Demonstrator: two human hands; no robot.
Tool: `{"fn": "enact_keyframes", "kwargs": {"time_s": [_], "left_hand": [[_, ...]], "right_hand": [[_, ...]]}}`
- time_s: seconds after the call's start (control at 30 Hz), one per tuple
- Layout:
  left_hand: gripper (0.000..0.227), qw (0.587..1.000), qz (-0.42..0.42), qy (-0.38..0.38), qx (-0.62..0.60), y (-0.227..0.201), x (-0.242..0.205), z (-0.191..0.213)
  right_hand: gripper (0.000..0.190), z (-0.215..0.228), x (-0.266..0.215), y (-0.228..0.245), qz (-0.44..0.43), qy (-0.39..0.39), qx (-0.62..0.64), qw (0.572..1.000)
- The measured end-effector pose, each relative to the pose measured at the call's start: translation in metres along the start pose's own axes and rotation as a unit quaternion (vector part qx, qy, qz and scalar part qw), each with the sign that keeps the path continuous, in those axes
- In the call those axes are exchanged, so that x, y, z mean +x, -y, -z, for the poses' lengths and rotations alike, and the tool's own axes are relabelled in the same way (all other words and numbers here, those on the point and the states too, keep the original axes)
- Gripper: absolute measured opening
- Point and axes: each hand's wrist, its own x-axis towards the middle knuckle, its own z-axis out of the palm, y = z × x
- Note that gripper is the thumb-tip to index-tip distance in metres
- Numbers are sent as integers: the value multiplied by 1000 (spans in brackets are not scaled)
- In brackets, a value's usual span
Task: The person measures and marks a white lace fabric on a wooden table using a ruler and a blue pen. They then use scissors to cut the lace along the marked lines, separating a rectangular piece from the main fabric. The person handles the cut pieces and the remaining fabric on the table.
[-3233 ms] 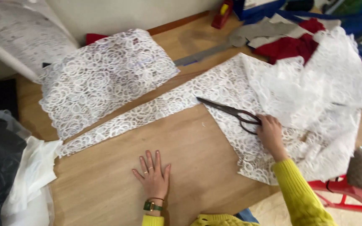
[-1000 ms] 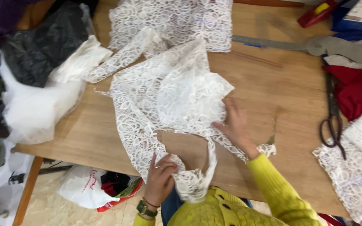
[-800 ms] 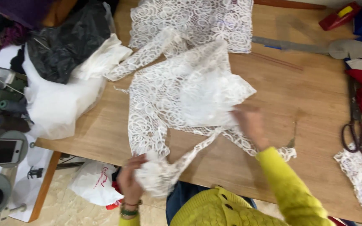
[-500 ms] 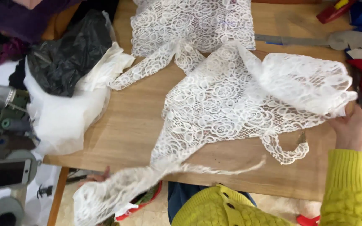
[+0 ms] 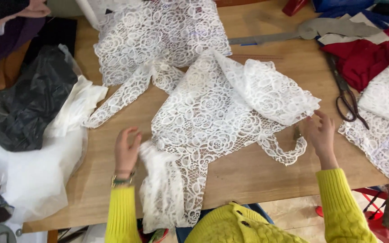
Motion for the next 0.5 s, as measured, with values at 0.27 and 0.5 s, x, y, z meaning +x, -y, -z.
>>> {"fn": "enact_keyframes", "kwargs": {"time_s": [0.27, 0.5], "left_hand": [[44, 888, -211, 48, 405, 1, 151, -129], [68, 850, -107, 52, 513, 16, 220, -171]], "right_hand": [[36, -51, 114, -24, 231, -53, -130, 963], [88, -49, 126, 99, -75, 196, 64, 976]]}}
